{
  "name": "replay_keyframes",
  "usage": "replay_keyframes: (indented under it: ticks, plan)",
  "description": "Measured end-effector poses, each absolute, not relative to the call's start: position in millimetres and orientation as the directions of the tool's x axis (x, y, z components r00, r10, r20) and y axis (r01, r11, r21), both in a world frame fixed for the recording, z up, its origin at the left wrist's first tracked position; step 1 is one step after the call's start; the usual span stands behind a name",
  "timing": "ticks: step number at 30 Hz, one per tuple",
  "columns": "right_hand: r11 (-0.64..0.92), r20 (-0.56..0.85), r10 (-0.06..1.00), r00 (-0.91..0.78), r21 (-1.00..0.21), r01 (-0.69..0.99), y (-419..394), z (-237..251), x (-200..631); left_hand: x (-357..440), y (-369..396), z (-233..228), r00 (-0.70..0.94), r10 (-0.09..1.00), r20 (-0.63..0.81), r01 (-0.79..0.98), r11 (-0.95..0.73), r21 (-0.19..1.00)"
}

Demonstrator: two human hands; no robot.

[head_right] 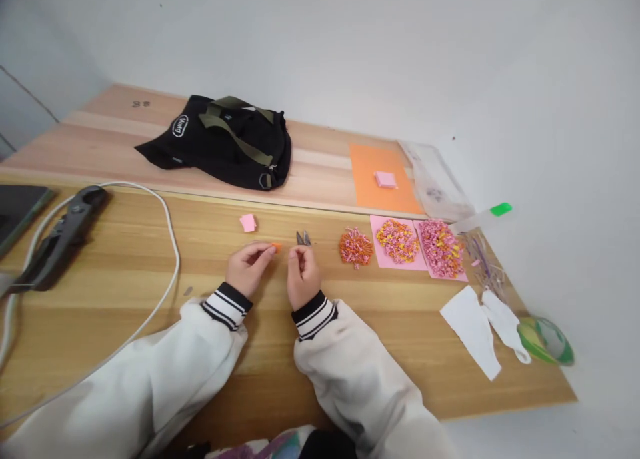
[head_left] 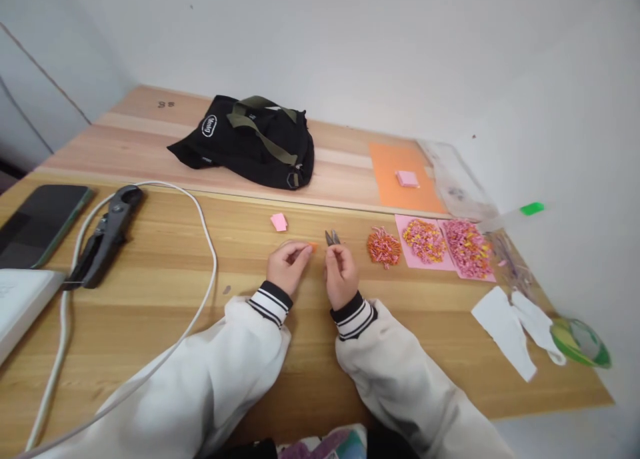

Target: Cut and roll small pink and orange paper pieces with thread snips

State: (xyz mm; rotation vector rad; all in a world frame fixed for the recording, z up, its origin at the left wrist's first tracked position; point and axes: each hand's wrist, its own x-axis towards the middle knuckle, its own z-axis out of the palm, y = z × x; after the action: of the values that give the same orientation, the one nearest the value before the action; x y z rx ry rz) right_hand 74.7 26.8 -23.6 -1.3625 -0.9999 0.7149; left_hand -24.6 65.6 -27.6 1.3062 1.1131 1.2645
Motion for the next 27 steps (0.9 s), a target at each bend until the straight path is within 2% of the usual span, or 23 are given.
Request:
replay_keyframes:
  ticks: [6,15,19,23,27]
  plan:
    - [0.091,0.179,0.92,0.347,-0.962,0.256,25.0,-26.4,73.3,-24.7,65.6,-29.3,0.019,0.989,0.148,-0.004,-0.148,0.989]
    - [0.039,0.18,0.904,0.388,-0.938,0.344,26.0,-29.0,74.4,-24.9,64.7,-26.9,0.031,0.988,0.148,0.032,-0.149,0.988]
    - [0.011,0.218,0.881,0.42,-0.897,0.443,24.2,-26.0,73.7,-25.2,65.1,-26.9,0.035,0.988,0.148,0.049,-0.15,0.988]
    - [0.043,0.274,0.902,0.333,-0.825,0.563,21.3,-22.2,71.2,-25.6,65.4,-29.4,0.044,0.99,0.137,0.025,-0.138,0.99]
    - [0.047,0.245,0.922,0.301,-0.84,0.54,21.3,-27.2,69.8,-25.8,65.5,-30.4,0.058,0.99,0.129,0.017,-0.13,0.991]
